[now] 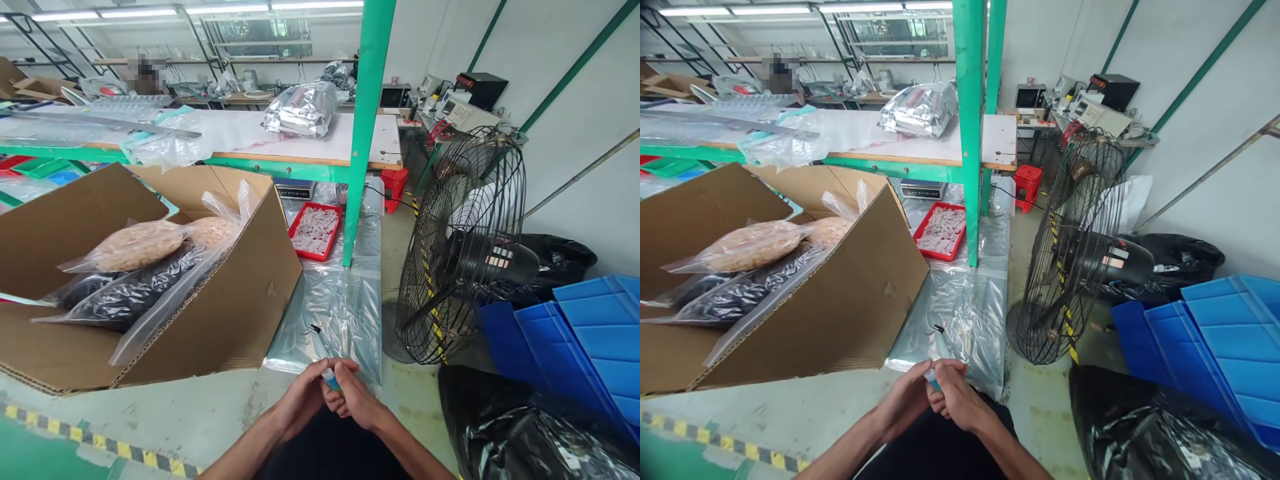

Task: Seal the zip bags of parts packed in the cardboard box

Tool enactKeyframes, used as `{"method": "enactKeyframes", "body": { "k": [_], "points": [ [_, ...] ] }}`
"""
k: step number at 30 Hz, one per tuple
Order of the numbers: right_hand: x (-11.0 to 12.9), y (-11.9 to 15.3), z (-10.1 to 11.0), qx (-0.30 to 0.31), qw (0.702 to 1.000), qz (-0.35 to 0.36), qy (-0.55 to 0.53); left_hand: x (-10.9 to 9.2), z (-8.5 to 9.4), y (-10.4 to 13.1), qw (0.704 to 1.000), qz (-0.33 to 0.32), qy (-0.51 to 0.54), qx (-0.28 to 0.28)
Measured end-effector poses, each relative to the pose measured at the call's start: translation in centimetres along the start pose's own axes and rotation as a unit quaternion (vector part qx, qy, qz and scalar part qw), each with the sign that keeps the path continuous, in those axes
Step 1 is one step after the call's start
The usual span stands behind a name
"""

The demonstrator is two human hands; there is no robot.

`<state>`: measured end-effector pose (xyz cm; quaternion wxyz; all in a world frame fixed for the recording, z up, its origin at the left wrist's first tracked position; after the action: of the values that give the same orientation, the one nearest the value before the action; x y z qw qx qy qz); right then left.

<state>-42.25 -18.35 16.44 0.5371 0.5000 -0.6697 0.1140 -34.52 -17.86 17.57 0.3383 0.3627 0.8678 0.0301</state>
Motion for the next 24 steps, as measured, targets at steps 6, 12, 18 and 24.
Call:
{"method": "enactKeyframes", "body": {
  "k": [6, 12, 18, 24],
  "points": [
    [-0.6, -0.9, -0.5, 0.008, 0.999, 0.001, -0.043, 0.4, -0.4, 0.2, 1.0, 0.016, 0.022, -0.014],
    [-3.9, -2.1, -1.0, 0.002, 0.98, -0.077, -0.184, 2.1, -0.4, 0.7, 0.991, 0.087, 0.06, -0.076],
    [-3.6, -2.3, -1.5, -0.041, 0.958, -0.133, -0.251, 3.8, 1.1, 0.3, 0.981, 0.137, 0.038, -0.135],
    [-2.9, -2.3, -1.8, -0.033, 0.947, -0.137, -0.288, 4.0, 1.5, -0.1, 0.984, 0.134, 0.028, -0.115]
  ]
}}
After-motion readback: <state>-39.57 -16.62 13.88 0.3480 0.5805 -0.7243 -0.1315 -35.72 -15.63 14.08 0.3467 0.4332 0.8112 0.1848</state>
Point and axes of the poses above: each hand's wrist, its own y-axis away from the middle knuckle, its own z-axis out of the back of the hand, x = y × z, the point moved 6 cm from there along -y, towards the middle knuckle, and after that the axes turned 8 degrees about x, right-handed, at the moved point
